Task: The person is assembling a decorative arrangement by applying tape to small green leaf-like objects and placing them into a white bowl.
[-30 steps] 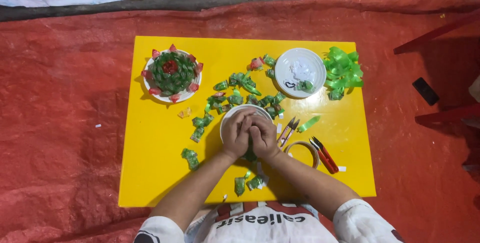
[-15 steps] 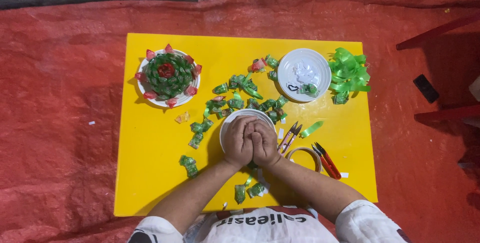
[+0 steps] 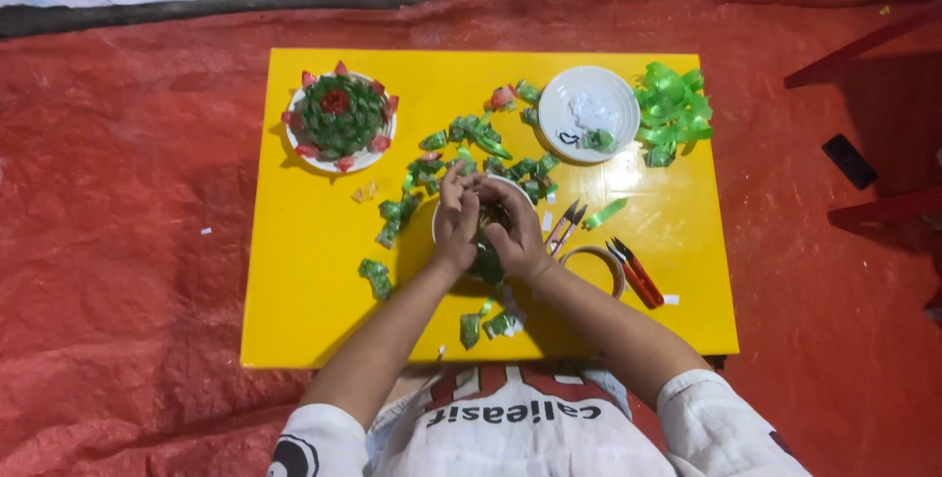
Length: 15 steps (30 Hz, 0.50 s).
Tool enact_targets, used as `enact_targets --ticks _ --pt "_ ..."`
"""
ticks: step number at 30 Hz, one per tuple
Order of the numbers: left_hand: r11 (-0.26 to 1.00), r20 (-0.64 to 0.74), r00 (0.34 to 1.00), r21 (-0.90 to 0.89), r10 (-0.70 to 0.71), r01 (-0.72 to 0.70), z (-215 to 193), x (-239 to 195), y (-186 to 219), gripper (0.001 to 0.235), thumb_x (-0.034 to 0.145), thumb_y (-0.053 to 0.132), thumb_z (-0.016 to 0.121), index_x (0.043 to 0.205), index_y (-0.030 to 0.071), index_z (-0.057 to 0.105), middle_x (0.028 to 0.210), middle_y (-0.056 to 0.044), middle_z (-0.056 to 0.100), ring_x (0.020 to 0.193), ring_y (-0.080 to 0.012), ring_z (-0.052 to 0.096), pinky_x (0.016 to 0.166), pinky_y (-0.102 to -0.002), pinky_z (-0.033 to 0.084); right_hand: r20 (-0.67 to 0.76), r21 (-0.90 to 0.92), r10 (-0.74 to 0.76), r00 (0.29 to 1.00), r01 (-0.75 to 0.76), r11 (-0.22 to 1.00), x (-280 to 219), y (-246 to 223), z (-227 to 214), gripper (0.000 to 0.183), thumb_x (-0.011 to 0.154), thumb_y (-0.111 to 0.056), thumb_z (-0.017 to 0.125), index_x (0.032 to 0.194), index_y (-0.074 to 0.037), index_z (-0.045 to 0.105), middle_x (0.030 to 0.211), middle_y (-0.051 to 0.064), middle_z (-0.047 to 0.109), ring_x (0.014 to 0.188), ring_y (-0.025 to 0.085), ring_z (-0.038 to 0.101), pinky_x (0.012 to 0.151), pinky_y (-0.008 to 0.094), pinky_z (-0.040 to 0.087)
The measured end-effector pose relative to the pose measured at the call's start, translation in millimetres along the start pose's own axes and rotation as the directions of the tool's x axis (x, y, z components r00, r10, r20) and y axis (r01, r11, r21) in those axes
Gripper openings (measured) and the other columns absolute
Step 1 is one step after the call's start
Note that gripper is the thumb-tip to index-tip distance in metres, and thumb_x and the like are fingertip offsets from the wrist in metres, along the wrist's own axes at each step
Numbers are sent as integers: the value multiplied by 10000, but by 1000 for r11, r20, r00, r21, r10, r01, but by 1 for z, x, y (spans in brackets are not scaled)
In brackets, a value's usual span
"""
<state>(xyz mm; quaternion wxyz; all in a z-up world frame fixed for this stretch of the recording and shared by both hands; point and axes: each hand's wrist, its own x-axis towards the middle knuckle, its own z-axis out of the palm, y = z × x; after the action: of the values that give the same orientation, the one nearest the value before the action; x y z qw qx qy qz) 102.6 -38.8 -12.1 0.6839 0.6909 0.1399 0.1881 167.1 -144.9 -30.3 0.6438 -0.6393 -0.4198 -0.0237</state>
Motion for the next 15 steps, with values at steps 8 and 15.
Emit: enact_targets --ticks 8,15 --pt "980 81 993 -186 86 -69 -12 4 -19 985 983 802 338 1612 67 152 1409 -245 542 1354 -383 522 1182 -562 343 241 222 74 968 -129 966 0 -1 -19 1082 889 -817 490 1608 -32 301 1369 216 618 1307 315 577 1132 502 415" --pt "952 0 991 -281 131 -125 -6 -2 -6 890 1020 755 304 1602 84 238 1373 -153 585 1318 -254 534 1204 -467 307 238 306 171 956 -241 921 -3 1 -25 1206 836 -956 292 1659 -82 179 1380 177 623 1381 274 508 1179 460 298"
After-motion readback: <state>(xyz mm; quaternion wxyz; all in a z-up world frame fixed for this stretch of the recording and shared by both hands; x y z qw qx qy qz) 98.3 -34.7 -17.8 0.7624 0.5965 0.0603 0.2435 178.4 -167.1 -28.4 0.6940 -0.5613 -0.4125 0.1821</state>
